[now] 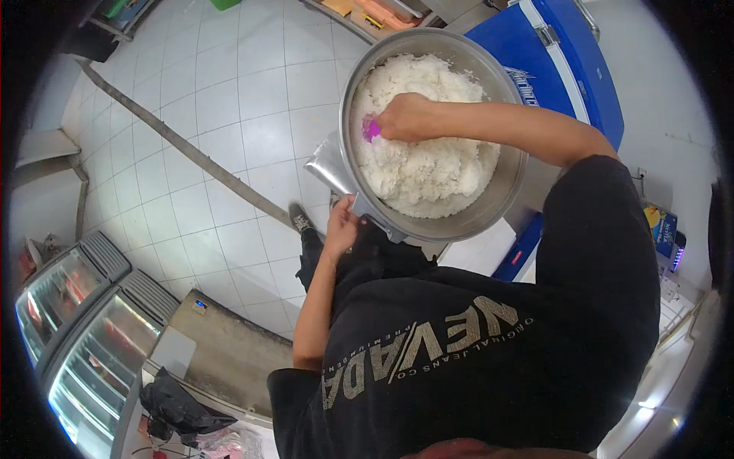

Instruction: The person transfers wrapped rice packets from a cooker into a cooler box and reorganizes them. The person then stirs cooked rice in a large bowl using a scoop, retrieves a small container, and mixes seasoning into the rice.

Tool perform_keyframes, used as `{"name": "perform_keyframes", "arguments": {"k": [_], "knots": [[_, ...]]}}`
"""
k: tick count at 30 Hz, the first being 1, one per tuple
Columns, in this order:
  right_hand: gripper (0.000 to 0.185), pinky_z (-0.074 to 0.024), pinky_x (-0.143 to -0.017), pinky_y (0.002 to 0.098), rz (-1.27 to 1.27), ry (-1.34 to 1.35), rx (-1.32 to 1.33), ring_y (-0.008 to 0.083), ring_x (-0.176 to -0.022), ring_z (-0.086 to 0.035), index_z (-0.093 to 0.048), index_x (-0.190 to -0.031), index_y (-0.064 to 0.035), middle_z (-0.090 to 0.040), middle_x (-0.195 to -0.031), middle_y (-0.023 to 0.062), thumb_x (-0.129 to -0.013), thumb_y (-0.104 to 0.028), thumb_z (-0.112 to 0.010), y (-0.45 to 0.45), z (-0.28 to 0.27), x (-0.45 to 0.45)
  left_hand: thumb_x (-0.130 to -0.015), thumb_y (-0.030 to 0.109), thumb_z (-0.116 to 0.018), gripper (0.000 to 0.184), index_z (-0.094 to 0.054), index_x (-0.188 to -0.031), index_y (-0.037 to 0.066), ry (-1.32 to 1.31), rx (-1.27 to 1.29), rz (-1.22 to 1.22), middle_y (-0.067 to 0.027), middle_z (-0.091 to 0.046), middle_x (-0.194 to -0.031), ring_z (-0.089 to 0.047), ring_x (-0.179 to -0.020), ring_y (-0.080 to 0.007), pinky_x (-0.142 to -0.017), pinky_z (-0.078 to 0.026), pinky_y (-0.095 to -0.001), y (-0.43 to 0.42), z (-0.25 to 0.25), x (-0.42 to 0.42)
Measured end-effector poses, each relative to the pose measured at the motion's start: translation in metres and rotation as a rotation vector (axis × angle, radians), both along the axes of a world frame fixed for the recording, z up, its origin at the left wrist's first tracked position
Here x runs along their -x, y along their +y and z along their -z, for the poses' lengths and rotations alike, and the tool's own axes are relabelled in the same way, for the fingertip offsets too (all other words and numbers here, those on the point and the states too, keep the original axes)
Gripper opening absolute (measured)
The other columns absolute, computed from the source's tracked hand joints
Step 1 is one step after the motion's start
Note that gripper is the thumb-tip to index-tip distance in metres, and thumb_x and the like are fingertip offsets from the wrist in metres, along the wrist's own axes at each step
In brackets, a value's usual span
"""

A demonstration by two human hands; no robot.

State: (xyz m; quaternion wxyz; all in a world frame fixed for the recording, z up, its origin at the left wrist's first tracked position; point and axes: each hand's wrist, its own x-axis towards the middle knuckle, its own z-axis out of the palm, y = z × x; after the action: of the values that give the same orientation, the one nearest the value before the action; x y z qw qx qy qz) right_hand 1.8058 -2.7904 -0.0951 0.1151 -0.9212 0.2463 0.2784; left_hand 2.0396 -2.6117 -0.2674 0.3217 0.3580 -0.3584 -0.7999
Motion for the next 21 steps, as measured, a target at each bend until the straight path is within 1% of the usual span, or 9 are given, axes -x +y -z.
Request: {"name": "perform_keyframes", "arguments": {"k": [3, 5, 8, 11, 14, 16, 18, 20, 21], "knots": [[0.024, -0.0556, -0.062, 0.0444, 0.146, 0.014, 0.046, 0.0324, -0.072, -0.070, -0.063, -0.106, -0.0052, -0.069, -0.073, 0.0120, -0.084, -0.013, -0.057, 0.013, -0.016, 0.039, -0.101, 0.013, -0.052, 0.016, -0.060, -0.111, 0.004, 0.002, -0.013, 0.052, 0.0009, -0.065, -0.094, -0.053, -0.079, -0.0064, -0.072, -0.042, -0.0207, 0.006, 0.009, -0.013], [0.046, -0.0512, -0.055, 0.0457, 0.194, 0.050, 0.053, 0.0325, -0.061, -0.065, -0.052, -0.133, -0.0035, -0.062, -0.063, 0.0131, -0.088, -0.011, -0.052, 0.029, -0.026, 0.065, -0.102, 0.021, -0.053, 0.020, -0.060, -0.111, 0.004, 0.049, 0.013, 0.061, 0.0013, -0.064, -0.093, -0.052, -0.080, -0.0062, -0.073, -0.041, -0.0207, 0.006, 0.012, -0.018], [0.048, -0.0497, -0.053, 0.0444, 0.179, 0.111, 0.115, 0.0313, -0.059, -0.064, -0.053, -0.136, -0.0087, -0.061, -0.061, 0.0123, -0.087, -0.009, -0.052, 0.044, -0.050, 0.093, -0.103, 0.026, -0.051, 0.025, -0.060, -0.110, 0.004, 0.031, -0.019, 0.117, 0.0008, -0.064, -0.092, -0.050, -0.080, -0.0071, -0.074, -0.041, -0.0219, 0.001, 0.001, -0.021], [0.050, -0.0483, -0.050, 0.0429, 0.128, 0.287, 0.185, 0.0304, -0.056, -0.063, -0.052, -0.137, -0.0133, -0.058, -0.058, 0.0107, -0.087, -0.010, -0.053, 0.037, -0.075, 0.090, -0.104, 0.031, -0.048, 0.028, -0.060, -0.105, 0.005, 0.061, -0.061, 0.109, 0.0000, -0.063, -0.092, -0.049, -0.079, -0.0078, -0.073, -0.041, -0.0227, 0.005, 0.000, -0.027], [0.051, -0.0475, -0.048, 0.0420, 0.156, 0.196, 0.253, 0.0295, -0.053, -0.062, -0.053, -0.137, -0.0133, -0.057, -0.056, 0.0091, -0.086, -0.010, -0.054, 0.021, -0.075, 0.049, -0.104, 0.036, -0.046, 0.032, -0.059, -0.098, 0.007, 0.137, -0.066, 0.113, -0.0007, -0.063, -0.092, -0.047, -0.076, -0.0082, -0.070, -0.039, -0.0219, 0.005, -0.006, -0.033], [0.050, -0.0474, -0.047, 0.0418, 0.099, -0.032, 0.288, 0.0285, -0.051, -0.061, -0.054, -0.135, -0.0130, -0.055, -0.054, 0.0079, -0.085, -0.011, -0.054, -0.001, -0.043, 0.027, -0.104, 0.037, -0.045, 0.033, -0.058, -0.095, 0.008, 0.171, -0.123, 0.115, -0.0005, -0.062, -0.091, -0.045, -0.074, -0.0079, -0.068, -0.038, -0.0214, 0.008, -0.009, -0.034], [0.037, -0.0477, -0.048, 0.0429, -0.035, -0.090, 0.368, 0.0285, -0.052, -0.062, -0.062, -0.121, -0.0111, -0.056, -0.054, 0.0084, -0.085, -0.013, -0.054, -0.021, 0.011, 0.016, -0.104, 0.038, -0.046, 0.033, -0.057, -0.093, 0.009, 0.179, -0.140, 0.101, -0.0002, -0.062, -0.091, -0.044, -0.072, -0.0076, -0.066, -0.036, -0.0210, 0.006, -0.009, -0.033], [0.019, -0.0485, -0.051, 0.0396, -0.110, -0.050, 0.390, 0.0266, -0.058, -0.065, -0.067, -0.098, -0.0128, -0.062, -0.061, 0.0060, -0.084, -0.013, -0.055, -0.029, 0.030, 0.002, -0.104, 0.038, -0.047, 0.032, -0.057, -0.093, 0.010, 0.156, -0.142, 0.076, 0.0002, -0.061, -0.090, -0.043, -0.071, -0.0073, -0.065, -0.035, -0.0206, 0.010, -0.008, -0.032], [0.015, -0.0489, -0.053, 0.0379, -0.147, -0.031, 0.395, 0.0256, -0.060, -0.066, -0.070, -0.086, -0.0136, -0.064, -0.065, 0.0048, -0.083, -0.014, -0.055, -0.029, 0.039, 0.002, -0.104, 0.038, -0.047, 0.032, -0.057, -0.093, 0.010, 0.164, -0.143, 0.059, 0.0005, -0.061, -0.089, -0.043, -0.071, -0.0073, -0.065, -0.035, -0.0207, 0.011, -0.008, -0.029]]}}
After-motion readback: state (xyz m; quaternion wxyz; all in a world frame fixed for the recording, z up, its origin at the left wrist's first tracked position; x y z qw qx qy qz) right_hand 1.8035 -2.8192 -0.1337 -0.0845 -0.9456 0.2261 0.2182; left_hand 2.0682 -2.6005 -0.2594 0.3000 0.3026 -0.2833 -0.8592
